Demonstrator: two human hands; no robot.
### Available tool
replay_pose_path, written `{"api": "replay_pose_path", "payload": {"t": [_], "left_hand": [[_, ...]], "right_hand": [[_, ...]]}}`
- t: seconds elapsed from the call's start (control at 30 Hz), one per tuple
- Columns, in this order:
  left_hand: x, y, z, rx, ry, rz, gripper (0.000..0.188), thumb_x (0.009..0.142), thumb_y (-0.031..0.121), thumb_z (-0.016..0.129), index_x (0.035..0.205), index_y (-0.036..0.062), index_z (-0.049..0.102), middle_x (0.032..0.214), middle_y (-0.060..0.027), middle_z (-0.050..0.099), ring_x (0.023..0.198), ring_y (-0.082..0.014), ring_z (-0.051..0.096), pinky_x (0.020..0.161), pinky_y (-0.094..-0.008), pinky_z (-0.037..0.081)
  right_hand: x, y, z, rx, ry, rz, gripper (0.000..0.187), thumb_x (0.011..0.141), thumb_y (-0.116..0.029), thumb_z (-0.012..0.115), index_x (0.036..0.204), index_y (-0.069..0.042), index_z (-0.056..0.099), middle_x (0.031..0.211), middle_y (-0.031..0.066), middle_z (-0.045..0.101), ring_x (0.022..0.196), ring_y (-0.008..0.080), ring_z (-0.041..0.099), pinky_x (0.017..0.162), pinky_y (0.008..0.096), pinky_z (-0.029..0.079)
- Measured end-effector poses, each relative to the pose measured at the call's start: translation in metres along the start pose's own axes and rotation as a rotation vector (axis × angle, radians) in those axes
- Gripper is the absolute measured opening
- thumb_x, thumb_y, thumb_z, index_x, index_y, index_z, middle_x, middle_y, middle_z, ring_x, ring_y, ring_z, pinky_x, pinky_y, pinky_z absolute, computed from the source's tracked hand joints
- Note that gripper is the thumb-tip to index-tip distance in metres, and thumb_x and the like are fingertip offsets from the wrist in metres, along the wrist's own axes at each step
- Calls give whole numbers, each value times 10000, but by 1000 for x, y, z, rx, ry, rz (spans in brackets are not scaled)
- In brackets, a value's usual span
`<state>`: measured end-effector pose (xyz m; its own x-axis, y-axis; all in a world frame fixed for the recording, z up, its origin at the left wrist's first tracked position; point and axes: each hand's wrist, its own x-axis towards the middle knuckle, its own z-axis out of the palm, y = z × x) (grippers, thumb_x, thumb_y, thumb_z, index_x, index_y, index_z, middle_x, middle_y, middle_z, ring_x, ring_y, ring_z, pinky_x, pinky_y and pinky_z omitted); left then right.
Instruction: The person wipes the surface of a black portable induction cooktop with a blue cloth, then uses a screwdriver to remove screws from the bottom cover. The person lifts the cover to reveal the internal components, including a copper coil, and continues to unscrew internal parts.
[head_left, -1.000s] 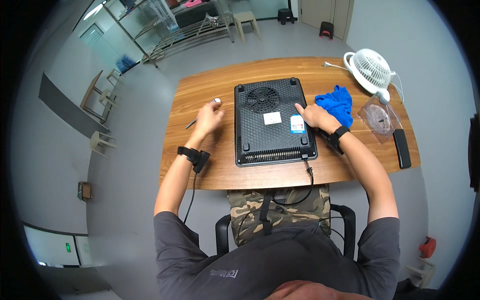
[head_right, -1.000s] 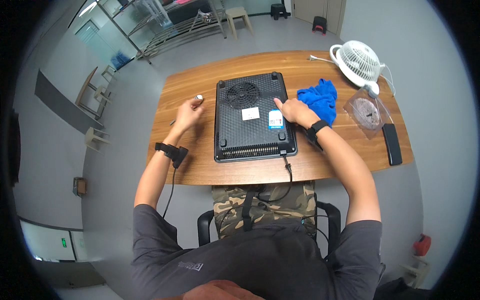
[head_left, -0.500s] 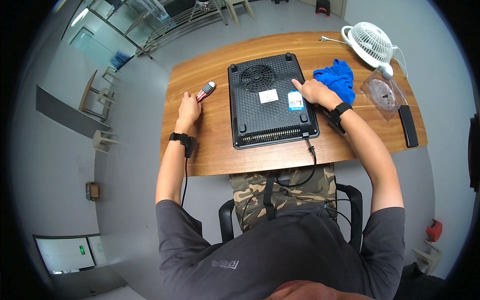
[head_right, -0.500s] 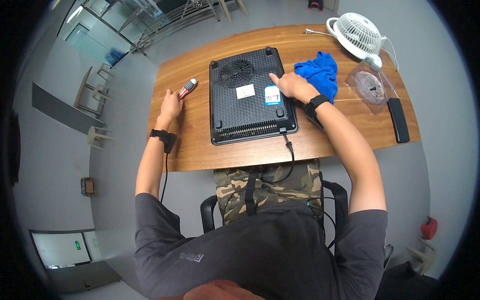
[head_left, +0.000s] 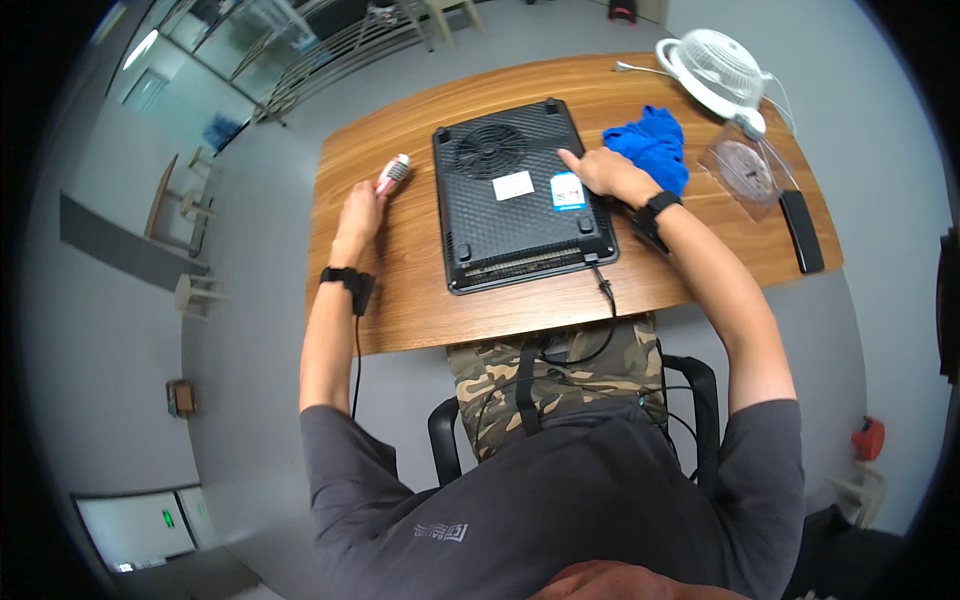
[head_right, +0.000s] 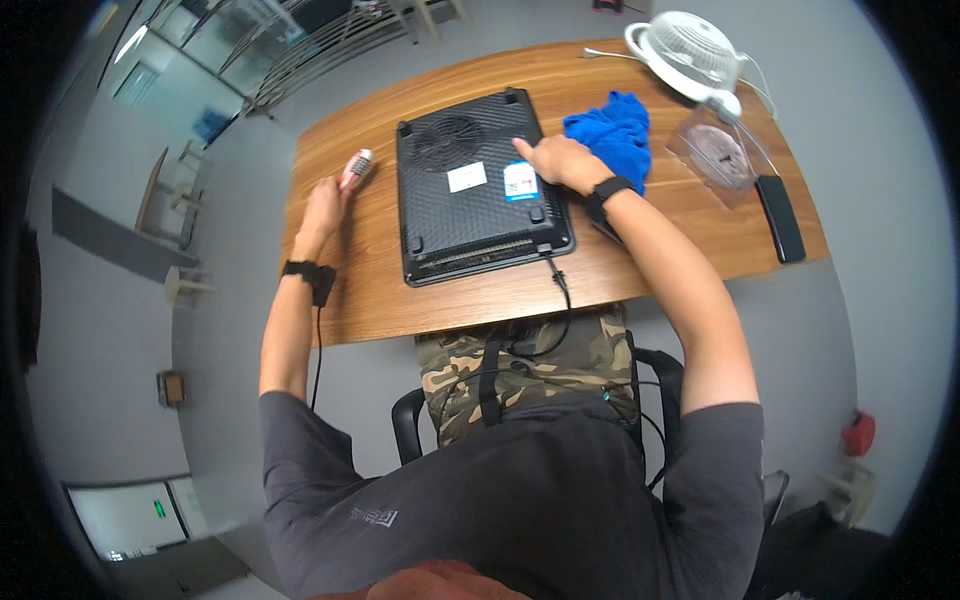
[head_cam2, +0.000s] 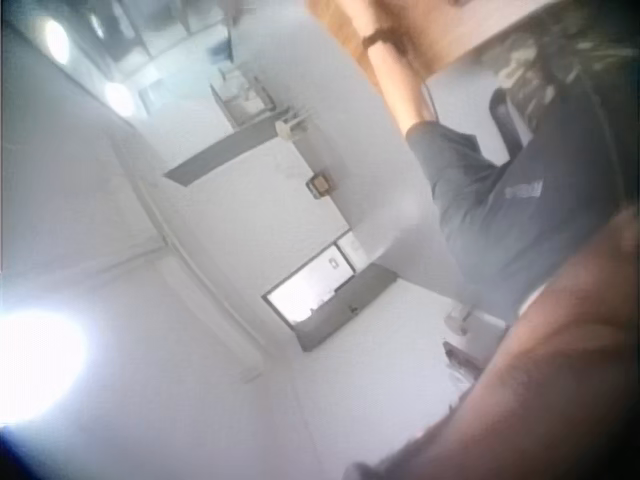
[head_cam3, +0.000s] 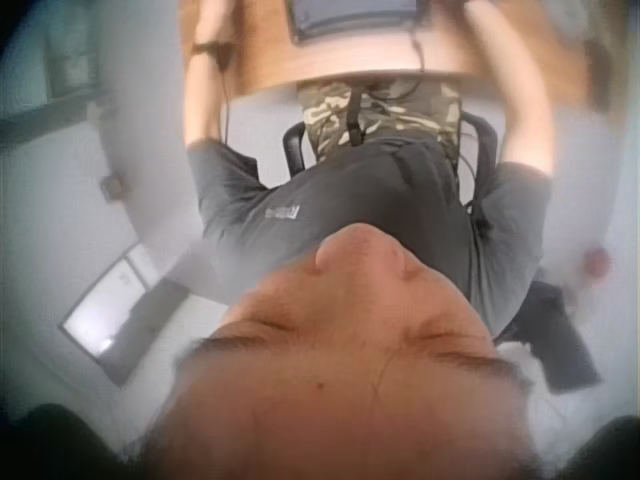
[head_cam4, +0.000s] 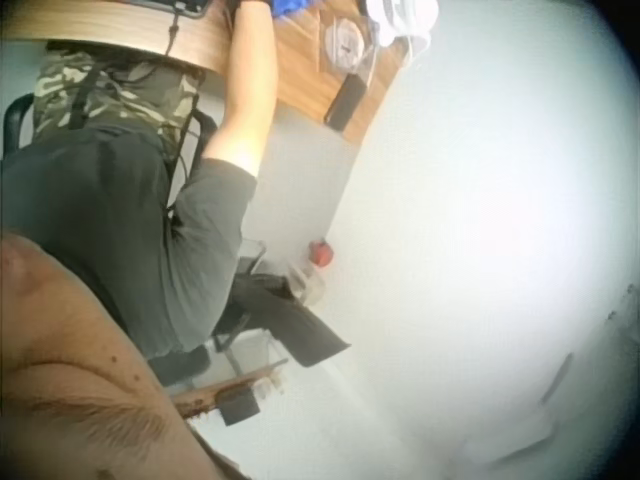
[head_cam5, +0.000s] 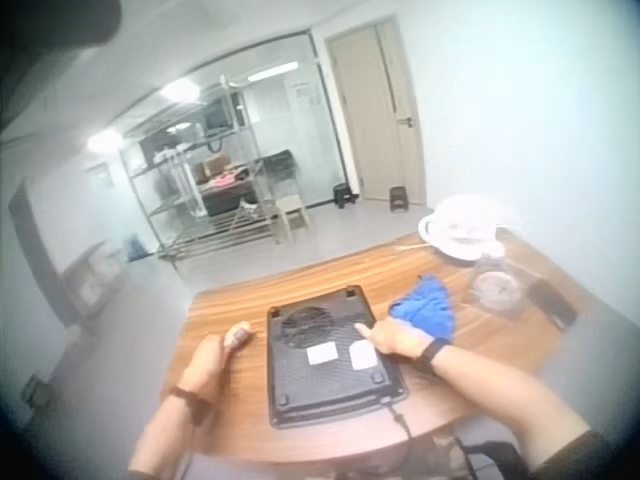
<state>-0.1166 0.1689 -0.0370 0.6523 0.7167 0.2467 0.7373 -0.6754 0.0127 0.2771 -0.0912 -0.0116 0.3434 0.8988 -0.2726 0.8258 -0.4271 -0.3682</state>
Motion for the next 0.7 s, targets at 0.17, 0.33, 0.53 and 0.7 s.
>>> {"api": "replay_pose_path", "payload": {"t": [0.17,0.33,0.53,0.7], "left_hand": [[10,88,-84,-382,117,7,238,979,201,679,1030,-26,632,848,-167,680,735,-296,672,675,-419,535],[-9,191,-117,-1019,-220,90,268,994,195,686,1153,9,573,808,-16,665,673,-93,645,567,-238,511],[-30,290,-117,-1166,-501,265,324,964,146,700,1147,-43,511,945,-104,703,739,-149,712,621,-288,606],[-28,325,-110,-1075,-429,319,299,925,176,757,1070,-30,597,838,-97,726,742,-162,717,645,-309,586]], "right_hand": [[-7,3,-4,4,-21,28,858,1055,-645,210,1146,30,731,1182,268,700,1133,439,653,1006,498,498],[-12,3,-5,-9,2,-6,842,1057,-642,220,1144,16,738,1177,261,705,1129,432,659,1008,497,500],[-18,-4,-6,15,27,35,820,1053,-648,234,1185,-11,733,1211,249,699,1168,418,650,1018,489,504],[-12,17,1,-49,29,-150,686,1060,-565,324,1211,-29,724,1230,249,691,1152,417,663,987,484,530]]}}
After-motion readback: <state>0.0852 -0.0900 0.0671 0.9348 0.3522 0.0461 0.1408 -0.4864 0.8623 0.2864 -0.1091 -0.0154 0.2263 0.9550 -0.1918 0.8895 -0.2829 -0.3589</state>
